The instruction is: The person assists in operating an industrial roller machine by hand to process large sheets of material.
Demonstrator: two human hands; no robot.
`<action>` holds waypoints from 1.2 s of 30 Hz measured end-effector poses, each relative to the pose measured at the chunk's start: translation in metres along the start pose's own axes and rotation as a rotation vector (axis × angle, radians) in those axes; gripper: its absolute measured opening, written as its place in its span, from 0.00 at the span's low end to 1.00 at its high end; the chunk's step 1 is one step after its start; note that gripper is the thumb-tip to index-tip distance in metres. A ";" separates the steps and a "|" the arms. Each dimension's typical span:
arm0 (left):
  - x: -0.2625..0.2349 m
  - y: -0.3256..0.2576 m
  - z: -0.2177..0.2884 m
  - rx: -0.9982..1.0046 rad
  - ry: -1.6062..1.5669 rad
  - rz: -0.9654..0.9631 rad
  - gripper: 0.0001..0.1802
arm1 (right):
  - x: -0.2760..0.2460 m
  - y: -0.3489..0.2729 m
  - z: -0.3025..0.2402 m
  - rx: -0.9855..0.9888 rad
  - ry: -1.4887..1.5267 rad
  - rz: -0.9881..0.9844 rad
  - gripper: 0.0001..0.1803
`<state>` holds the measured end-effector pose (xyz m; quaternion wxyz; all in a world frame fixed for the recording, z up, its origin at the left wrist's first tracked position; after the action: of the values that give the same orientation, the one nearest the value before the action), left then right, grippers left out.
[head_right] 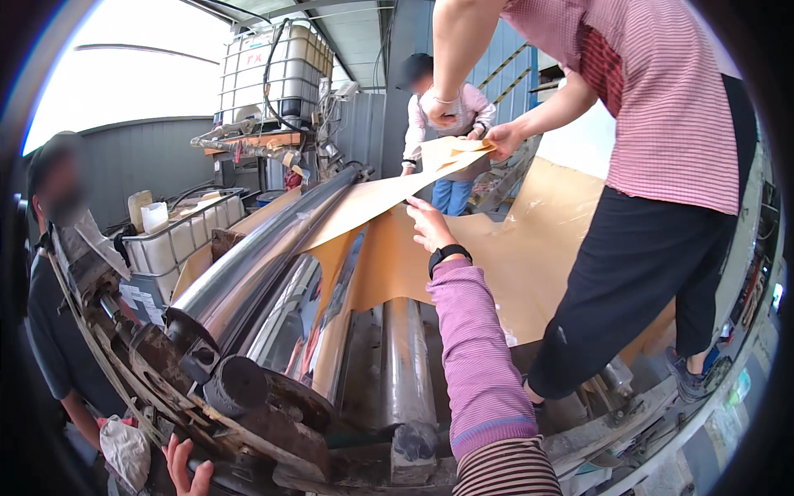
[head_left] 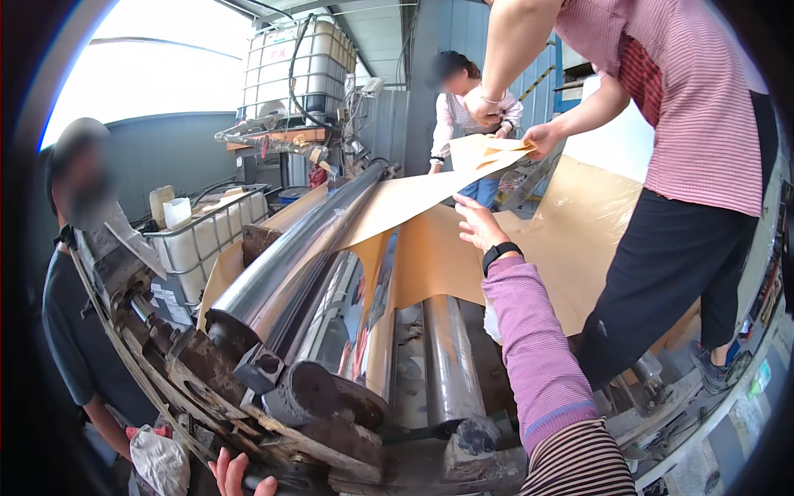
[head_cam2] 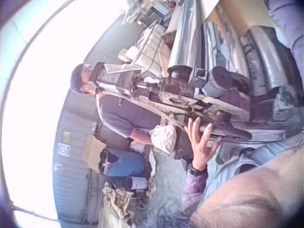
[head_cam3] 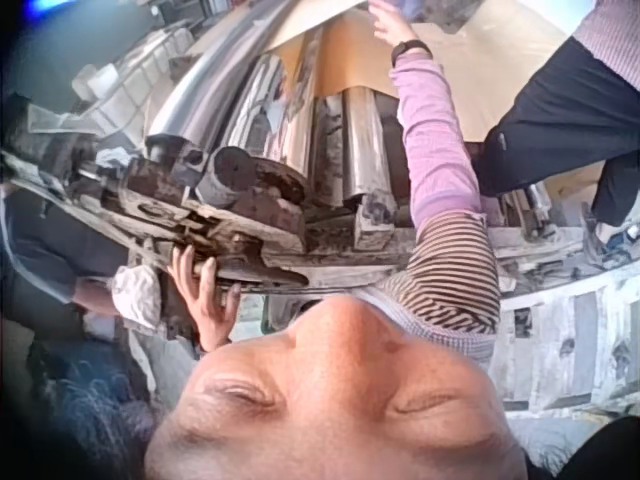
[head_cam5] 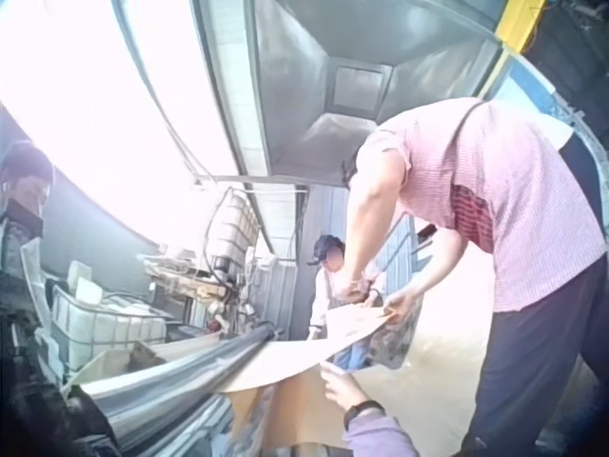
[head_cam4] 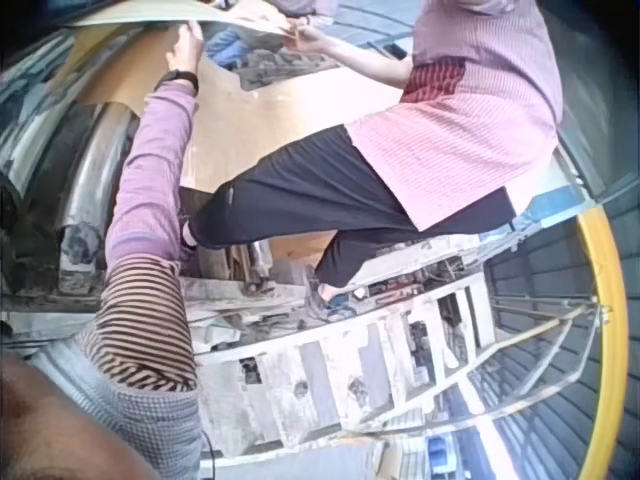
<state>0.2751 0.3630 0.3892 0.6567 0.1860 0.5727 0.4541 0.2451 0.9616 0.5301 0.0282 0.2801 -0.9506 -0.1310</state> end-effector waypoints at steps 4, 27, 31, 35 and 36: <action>0.002 0.002 -0.001 -0.019 -0.040 -0.023 0.33 | 0.027 0.027 0.007 -0.030 0.177 -0.044 0.30; -0.003 0.000 0.000 -0.042 -0.103 -0.047 0.34 | 0.102 0.059 0.029 0.008 0.294 -0.046 0.32; -0.002 0.000 0.001 -0.032 -0.114 -0.031 0.34 | 0.105 0.062 0.026 0.043 0.250 0.018 0.29; -0.002 0.000 0.000 -0.030 -0.124 -0.021 0.33 | 0.108 0.067 0.024 0.056 0.232 0.021 0.28; -0.002 0.000 0.000 -0.028 -0.126 -0.022 0.34 | 0.109 0.069 0.024 0.057 0.231 0.022 0.28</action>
<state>0.2747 0.3615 0.3902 0.6992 0.1986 0.5256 0.4420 0.1146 0.9641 0.5234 0.1309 0.2836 -0.9473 -0.0707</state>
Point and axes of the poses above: each hand's wrist, its own y-axis towards the middle knuckle, its own x-axis out of the palm, z = x × y, the point moved 3 cm from there along y, towards the middle knuckle, and after that the axes turned 7 degrees about z, right-handed, at the moved point
